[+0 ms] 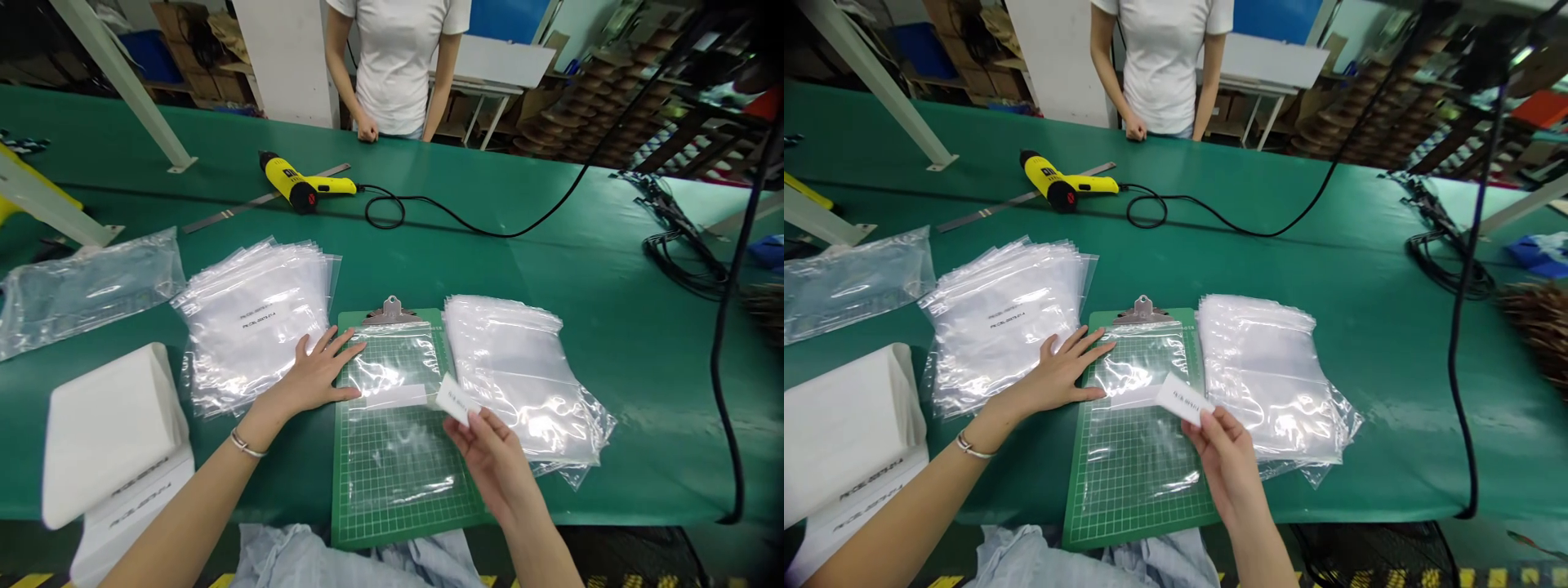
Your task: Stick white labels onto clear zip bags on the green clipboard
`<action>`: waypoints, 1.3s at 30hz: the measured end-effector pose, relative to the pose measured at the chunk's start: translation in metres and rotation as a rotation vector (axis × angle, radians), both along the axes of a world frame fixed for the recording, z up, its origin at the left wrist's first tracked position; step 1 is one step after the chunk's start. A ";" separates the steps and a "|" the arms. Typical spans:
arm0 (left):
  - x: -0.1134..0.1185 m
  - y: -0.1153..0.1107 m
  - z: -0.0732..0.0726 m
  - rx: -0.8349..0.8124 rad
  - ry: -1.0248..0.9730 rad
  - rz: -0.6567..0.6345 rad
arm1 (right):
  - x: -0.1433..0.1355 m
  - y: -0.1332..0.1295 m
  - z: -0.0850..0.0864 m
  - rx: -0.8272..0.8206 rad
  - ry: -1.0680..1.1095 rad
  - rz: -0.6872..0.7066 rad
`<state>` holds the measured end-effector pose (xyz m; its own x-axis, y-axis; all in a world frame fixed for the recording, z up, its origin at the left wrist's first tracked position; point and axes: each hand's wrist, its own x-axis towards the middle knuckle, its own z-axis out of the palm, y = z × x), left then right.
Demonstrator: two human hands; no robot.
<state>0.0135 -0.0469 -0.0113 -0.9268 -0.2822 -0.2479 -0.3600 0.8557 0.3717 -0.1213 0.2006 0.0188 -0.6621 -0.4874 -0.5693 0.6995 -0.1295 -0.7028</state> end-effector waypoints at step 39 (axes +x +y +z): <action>-0.003 0.008 0.010 -0.065 -0.099 -0.043 | -0.065 -0.129 -0.028 -0.148 -0.048 -0.085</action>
